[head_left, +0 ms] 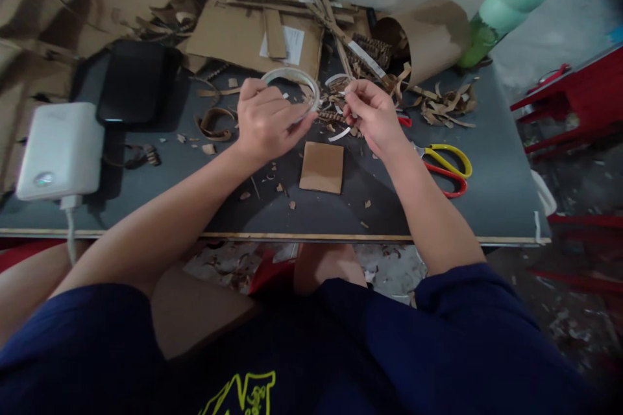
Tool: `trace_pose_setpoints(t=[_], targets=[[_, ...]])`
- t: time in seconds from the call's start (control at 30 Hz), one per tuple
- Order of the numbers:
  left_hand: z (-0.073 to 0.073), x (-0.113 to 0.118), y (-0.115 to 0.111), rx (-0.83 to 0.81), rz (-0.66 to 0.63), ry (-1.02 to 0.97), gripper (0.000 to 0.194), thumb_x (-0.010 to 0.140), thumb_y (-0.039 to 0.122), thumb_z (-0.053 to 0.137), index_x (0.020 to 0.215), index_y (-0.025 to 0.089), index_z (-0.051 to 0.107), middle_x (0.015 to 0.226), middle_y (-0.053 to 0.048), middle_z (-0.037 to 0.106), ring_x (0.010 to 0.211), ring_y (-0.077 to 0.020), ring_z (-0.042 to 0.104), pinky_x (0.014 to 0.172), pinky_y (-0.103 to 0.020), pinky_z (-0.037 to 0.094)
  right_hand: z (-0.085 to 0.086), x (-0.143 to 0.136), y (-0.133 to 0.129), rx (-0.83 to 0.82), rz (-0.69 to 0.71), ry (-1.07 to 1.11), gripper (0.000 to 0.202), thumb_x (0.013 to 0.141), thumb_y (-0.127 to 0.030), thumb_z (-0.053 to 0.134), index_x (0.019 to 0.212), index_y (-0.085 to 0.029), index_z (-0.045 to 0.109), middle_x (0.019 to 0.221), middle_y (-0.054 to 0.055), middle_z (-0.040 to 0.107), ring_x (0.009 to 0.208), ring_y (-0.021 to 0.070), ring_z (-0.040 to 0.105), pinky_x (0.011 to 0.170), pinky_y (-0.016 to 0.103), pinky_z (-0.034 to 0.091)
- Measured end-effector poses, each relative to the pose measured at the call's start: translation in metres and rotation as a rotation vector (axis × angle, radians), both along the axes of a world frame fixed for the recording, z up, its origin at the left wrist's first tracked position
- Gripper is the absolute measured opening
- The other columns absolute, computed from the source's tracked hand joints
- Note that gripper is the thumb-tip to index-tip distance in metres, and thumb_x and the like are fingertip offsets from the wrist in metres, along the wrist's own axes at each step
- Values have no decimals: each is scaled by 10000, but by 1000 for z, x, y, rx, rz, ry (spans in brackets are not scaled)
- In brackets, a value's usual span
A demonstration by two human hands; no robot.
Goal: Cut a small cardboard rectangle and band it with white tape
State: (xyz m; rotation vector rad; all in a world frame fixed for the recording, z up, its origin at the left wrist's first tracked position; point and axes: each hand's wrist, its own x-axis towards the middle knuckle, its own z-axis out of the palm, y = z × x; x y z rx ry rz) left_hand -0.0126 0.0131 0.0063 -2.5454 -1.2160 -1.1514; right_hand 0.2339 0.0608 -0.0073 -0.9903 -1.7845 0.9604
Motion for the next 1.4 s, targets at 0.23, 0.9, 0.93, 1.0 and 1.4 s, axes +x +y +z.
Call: trace_pose_setpoints(t=[0.23,0.9,0.93,1.0,1.4], targets=[[-29,-19,37,-96,92,-50,357,992,531,543,854,228,674,716,-12,629,1072,-237,465,1039,-533,249,21,-10,-21,-29,146,-91,479,843,-702,611,961,-239,652,839,12,681,741,145,646,704,335,614],[2,23,1,-627,-154,-527,377,773,516,784,912,182,681,911,-51,752,867,-198,712,847,-342,565,50,-13,-43,-407,105,-113,885,717,-413,864,1441,-278,373,959,41,727,689,161,648,710,362,586],[3,23,2,-636,-120,-548,398,749,530,802,879,187,646,886,-40,742,857,-193,703,836,-348,567,49,-13,-42,-395,80,-107,912,720,-420,861,1461,-278,350,987,52,730,706,167,654,725,367,588],[4,22,4,-654,-42,-597,470,700,554,835,835,200,558,835,-8,713,853,-179,682,823,-355,565,46,-13,-39,-348,25,-100,964,732,-450,847,1502,-289,290,1055,70,730,742,176,663,755,374,588],[20,27,-4,-894,-17,-728,520,574,492,877,688,215,452,701,49,582,729,-112,539,694,-306,452,65,-1,-28,-99,-36,-422,686,908,-778,382,919,-181,721,824,67,696,799,165,642,763,321,505]])
